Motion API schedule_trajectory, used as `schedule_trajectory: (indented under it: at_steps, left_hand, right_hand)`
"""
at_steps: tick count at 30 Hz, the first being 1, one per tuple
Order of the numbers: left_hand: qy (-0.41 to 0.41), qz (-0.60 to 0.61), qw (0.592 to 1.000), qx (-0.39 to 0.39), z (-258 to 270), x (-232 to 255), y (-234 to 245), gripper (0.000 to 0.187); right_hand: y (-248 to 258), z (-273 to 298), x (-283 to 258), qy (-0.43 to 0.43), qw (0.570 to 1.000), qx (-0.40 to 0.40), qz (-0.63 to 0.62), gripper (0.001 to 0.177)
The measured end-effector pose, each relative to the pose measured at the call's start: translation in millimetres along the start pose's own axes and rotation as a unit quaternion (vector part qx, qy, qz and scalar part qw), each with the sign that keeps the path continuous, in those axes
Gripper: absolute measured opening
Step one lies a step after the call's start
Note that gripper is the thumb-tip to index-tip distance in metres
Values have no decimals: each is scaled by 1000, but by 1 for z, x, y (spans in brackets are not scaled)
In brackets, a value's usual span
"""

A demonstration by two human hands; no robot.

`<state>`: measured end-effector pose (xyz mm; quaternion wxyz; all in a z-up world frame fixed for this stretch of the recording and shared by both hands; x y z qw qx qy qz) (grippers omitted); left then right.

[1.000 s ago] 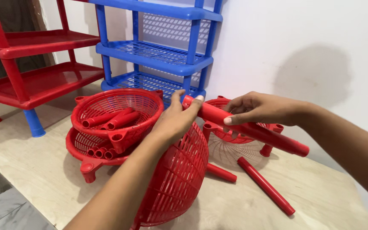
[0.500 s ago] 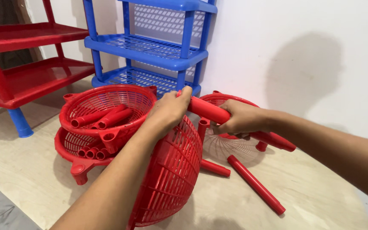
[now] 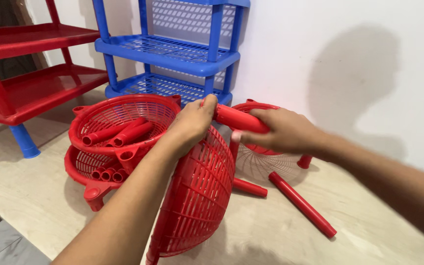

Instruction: The person disassembles a red plastic three-tier basket stand by removing the vertical poles and baskets, then reassembles it by inserting the poles back through the baskets and securing them in place.

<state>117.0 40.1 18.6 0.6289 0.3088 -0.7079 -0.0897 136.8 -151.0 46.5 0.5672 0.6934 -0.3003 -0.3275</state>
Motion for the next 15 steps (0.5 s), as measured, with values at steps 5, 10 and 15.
schedule_trajectory:
  at_steps: [5, 10, 15]
  left_hand:
    - [-14, -30, 999, 20, 2, 0, 1, 69]
    - [-20, -34, 999, 18, 1, 0, 1, 69]
    - [-29, -45, 998, 19, 4, 4, 0, 68]
  right_hand:
    - [10, -5, 24, -84, 948, -179, -250, 86]
    - [-19, 2, 39, -139, 871, -322, -344, 85]
    - [-28, 5, 49, -108, 883, -260, -376, 79]
Point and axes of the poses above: each hand's wrist, its own z-axis away from the middle knuckle, its own y-axis out of the back of the hand, x = y × z, the point moved 6 cm from there along -z, towards the middle knuckle, and after that the axes turned 3 degrees about -z, right-handed, at the moved point
